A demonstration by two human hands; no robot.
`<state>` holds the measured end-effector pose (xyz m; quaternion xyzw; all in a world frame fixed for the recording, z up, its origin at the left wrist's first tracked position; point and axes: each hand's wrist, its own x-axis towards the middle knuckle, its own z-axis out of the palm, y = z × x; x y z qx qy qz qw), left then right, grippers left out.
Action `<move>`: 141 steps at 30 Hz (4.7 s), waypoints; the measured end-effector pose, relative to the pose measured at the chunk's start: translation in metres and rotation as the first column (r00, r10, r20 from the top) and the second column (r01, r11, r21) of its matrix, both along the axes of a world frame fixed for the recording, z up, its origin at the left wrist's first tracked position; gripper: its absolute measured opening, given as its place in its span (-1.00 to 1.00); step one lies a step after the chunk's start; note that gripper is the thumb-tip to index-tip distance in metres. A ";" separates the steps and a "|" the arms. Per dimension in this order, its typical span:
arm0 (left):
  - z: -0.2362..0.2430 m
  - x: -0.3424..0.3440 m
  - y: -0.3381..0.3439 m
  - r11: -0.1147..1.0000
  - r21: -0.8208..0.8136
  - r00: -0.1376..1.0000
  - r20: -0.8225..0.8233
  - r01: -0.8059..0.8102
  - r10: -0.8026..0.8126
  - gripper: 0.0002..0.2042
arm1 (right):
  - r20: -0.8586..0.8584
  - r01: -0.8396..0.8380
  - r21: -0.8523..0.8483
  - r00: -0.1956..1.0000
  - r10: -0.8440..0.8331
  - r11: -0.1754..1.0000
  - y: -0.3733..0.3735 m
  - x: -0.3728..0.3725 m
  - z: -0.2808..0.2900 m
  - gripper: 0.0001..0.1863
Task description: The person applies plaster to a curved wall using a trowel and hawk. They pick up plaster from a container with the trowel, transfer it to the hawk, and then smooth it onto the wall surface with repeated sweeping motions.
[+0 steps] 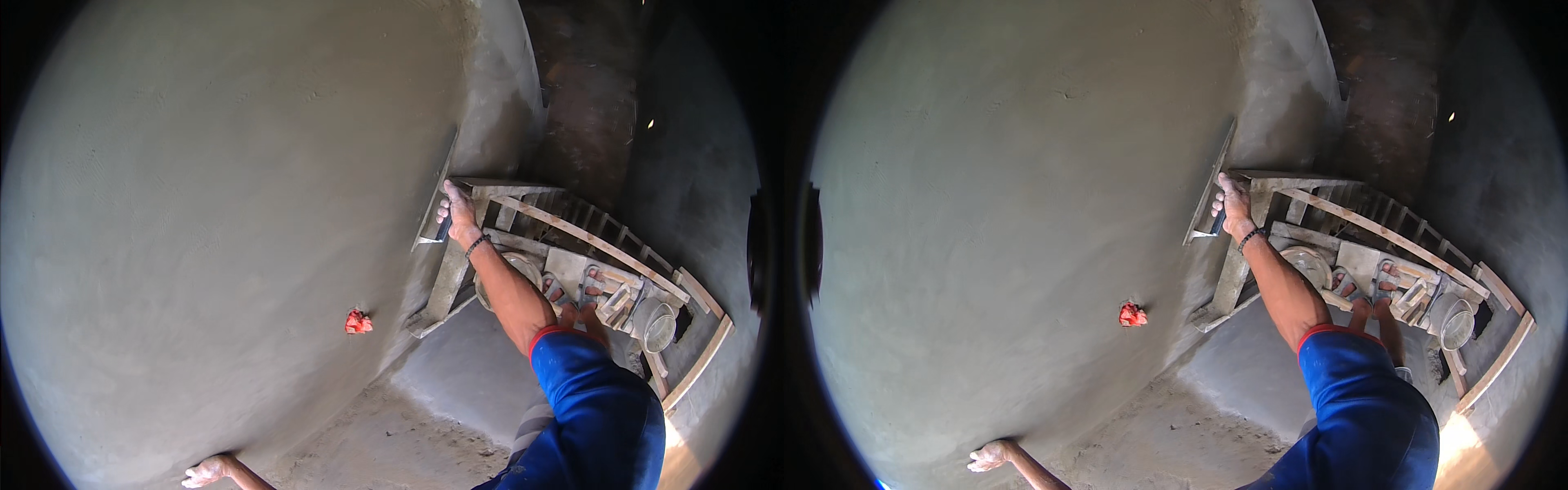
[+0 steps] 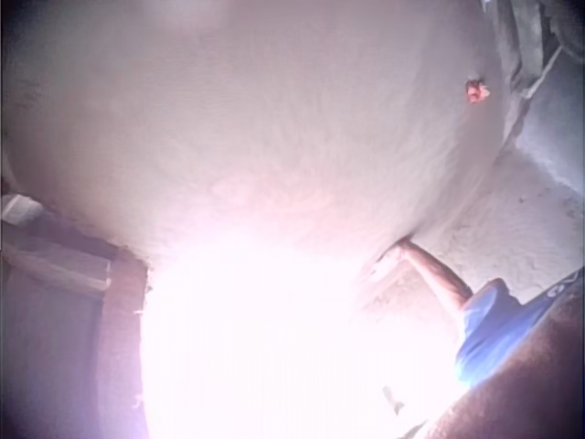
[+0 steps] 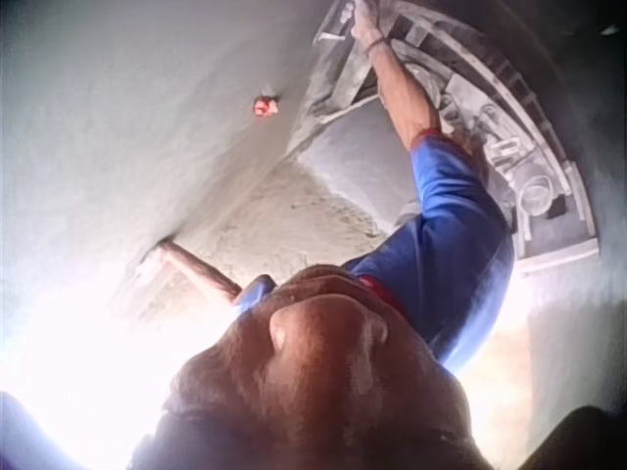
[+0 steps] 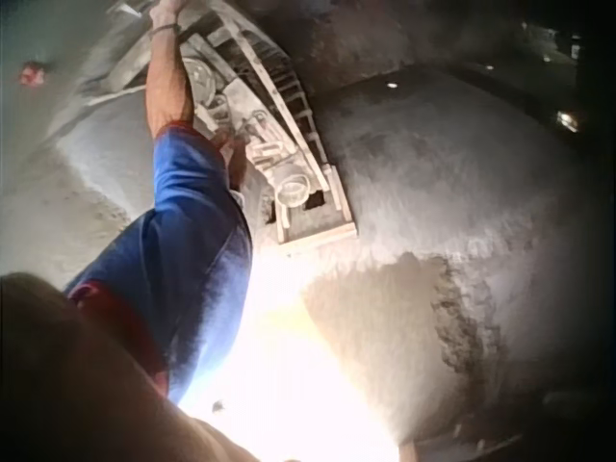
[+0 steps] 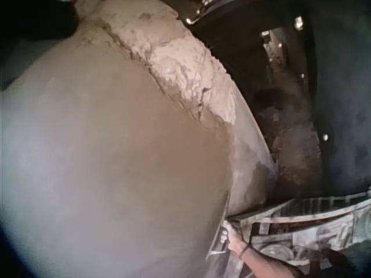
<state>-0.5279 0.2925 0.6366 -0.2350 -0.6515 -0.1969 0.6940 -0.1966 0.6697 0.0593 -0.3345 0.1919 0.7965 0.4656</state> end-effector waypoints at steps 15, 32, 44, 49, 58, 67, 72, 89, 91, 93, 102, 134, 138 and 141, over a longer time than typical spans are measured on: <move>-0.001 -0.004 0.000 1.000 -0.023 0.999 0.038 0.013 -0.013 -0.36 | 0.545 -0.498 0.838 0.742 -0.391 0.222 -0.124 -0.047 0.277 -0.52; -0.002 0.012 0.009 0.995 0.066 0.993 0.090 0.075 -0.080 -0.35 | 0.044 -0.032 0.011 0.999 0.032 0.999 -0.076 -0.049 0.077 -0.75; 0.010 0.039 0.003 0.998 0.068 0.997 0.072 -0.008 0.003 -0.45 | 0.521 -0.244 0.831 0.655 -0.547 0.499 0.042 0.029 0.374 -0.60; -0.009 -0.001 0.005 0.998 0.039 0.999 0.035 0.039 -0.041 -0.38 | 0.413 -0.582 0.814 0.572 -0.709 0.006 -0.058 -0.020 0.390 -0.50; 0.000 -0.005 -0.022 0.998 -0.017 0.996 -0.066 -0.063 0.062 -0.40 | 0.443 -0.354 0.894 0.594 -0.672 0.276 0.063 0.065 0.384 -0.55; 0.004 0.030 0.007 0.994 0.107 0.997 0.077 0.015 -0.023 -0.36 | 0.270 -0.519 0.855 0.482 -0.833 -0.024 0.022 0.015 0.407 -0.60; 0.006 0.011 -0.008 0.997 0.054 0.998 -0.002 -0.058 0.059 -0.39 | 0.166 -0.652 0.682 0.579 -0.798 -0.332 -0.023 0.039 0.375 -0.61; 0.010 0.039 0.004 0.998 0.057 0.995 0.094 0.038 -0.043 -0.37 | 0.374 -0.556 0.829 0.465 -0.803 0.064 0.012 0.005 0.383 -0.59; 0.013 0.048 0.018 0.991 0.108 0.987 0.127 0.084 -0.097 -0.34 | 0.338 -0.557 0.830 0.487 -0.805 0.011 -0.054 -0.031 0.376 -0.57; -0.002 0.044 0.024 0.974 0.178 0.968 0.184 0.137 -0.170 -0.32 | 0.382 -0.589 0.807 0.565 -0.731 -0.034 -0.107 -0.056 0.357 -0.51; 0.013 0.047 0.015 0.988 0.149 0.988 0.138 0.050 -0.070 -0.36 | 0.333 -0.482 0.876 0.614 -0.716 -0.005 -0.033 0.031 0.424 -0.64; 0.008 0.058 0.021 0.989 0.128 0.956 0.275 0.072 -0.105 -0.25 | -0.234 -0.659 0.611 0.380 -0.895 -0.439 -0.052 -0.042 0.726 -0.57; 0.015 0.072 0.004 0.965 0.074 0.893 0.365 0.252 -0.261 -0.17 | -0.330 -0.885 0.256 0.298 -0.896 -0.389 -0.117 -0.073 0.620 -0.51; 0.019 0.119 -0.022 0.900 0.238 0.811 0.394 0.365 -0.433 -0.31 | -0.150 -0.863 -0.147 0.502 -0.852 -0.483 -0.140 -0.064 0.553 -0.56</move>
